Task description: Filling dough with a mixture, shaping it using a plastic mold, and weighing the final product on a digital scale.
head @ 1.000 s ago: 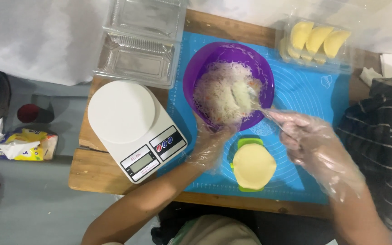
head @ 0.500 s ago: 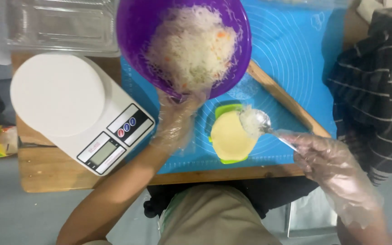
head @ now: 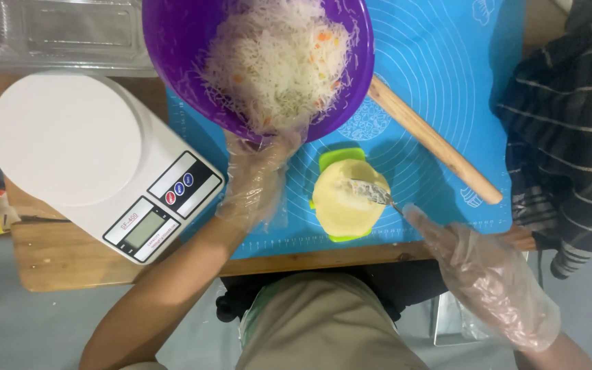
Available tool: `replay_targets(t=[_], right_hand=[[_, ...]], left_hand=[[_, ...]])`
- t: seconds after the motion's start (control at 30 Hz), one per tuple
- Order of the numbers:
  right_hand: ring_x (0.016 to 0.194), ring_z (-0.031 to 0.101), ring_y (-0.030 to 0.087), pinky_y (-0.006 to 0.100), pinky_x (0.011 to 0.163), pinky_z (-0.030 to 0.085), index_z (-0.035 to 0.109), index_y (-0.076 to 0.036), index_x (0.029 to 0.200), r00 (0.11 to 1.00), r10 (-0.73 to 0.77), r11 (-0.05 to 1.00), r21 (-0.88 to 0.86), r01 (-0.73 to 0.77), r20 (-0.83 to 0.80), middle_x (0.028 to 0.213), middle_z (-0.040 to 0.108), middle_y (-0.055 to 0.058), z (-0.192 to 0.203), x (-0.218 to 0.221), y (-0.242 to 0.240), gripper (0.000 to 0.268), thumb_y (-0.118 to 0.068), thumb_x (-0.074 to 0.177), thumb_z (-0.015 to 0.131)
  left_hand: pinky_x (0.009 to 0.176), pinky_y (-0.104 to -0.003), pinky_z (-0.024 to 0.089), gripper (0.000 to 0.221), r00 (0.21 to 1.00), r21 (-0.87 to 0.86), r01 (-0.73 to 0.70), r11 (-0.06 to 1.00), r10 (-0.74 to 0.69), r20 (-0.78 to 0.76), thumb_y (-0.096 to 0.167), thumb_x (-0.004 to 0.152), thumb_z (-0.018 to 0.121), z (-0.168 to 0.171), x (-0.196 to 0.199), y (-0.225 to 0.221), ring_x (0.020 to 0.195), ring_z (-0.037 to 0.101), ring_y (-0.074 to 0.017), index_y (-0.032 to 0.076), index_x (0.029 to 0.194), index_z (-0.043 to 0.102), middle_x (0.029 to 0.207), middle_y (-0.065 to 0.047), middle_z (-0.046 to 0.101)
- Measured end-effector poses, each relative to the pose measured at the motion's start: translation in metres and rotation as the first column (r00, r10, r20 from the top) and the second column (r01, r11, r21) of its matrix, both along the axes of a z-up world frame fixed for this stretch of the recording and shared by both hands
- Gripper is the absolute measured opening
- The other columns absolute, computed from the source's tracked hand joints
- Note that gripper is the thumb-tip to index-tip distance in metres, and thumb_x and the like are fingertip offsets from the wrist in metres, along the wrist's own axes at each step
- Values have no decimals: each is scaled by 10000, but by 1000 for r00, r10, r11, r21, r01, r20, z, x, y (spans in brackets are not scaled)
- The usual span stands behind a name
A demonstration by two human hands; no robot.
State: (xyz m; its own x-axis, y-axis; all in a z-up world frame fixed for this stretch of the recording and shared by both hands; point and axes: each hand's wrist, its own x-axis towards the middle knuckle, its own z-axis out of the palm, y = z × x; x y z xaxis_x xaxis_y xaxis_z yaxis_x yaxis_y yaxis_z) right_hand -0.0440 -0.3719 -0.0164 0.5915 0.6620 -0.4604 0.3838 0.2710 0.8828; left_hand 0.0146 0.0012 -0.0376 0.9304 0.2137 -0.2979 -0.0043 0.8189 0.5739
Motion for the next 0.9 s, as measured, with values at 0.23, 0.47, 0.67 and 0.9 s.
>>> replay_targets(t=[0.23, 0.47, 0.67, 0.9], right_hand=[[697, 530, 68, 159, 829, 400, 413, -296, 1563, 670, -196, 488, 522, 700, -716, 850, 622, -78, 62, 19, 40, 643, -49, 973, 479], [1430, 601, 284, 459, 1206, 453, 675, -82, 1250, 7, 762, -373, -429, 823, -648, 1452, 656, 123, 96, 61, 96, 310, -32, 979, 534], [422, 298, 54, 229, 315, 264, 618, -139, 1398, -77, 623, -208, -260, 943, -778, 610, 379, -69, 125, 109, 183, 507, -385, 964, 527], [778, 731, 123, 252, 596, 597, 519, -8, 1415, 52, 615, -122, -30, 992, -787, 926, 751, 73, 110, 140, 209, 616, -446, 987, 453]], left_hand=[[1166, -533, 502, 879, 999, 27, -17, 999, 18, -29, -29, 814, 793, -3, -1, -1, 1334, 602, -356, 264, 1499, 327, 1444, -129, 592], [1223, -592, 439, 990, 993, 24, -6, 1000, 3, 114, -18, 832, 811, 3, -3, 2, 1421, 526, -378, 282, 1576, 232, 1542, -130, 511], [1350, -708, 219, 1078, 829, 99, 6, 995, -61, 556, 705, 920, 696, -51, -14, 2, 1575, 329, -445, 384, 1643, -35, 1718, -185, 249], [1084, -531, 478, 1061, 997, 15, 2, 1000, -1, -79, 58, 732, 715, 7, 6, 9, 1369, 520, -370, 406, 1556, 144, 1555, -140, 473]])
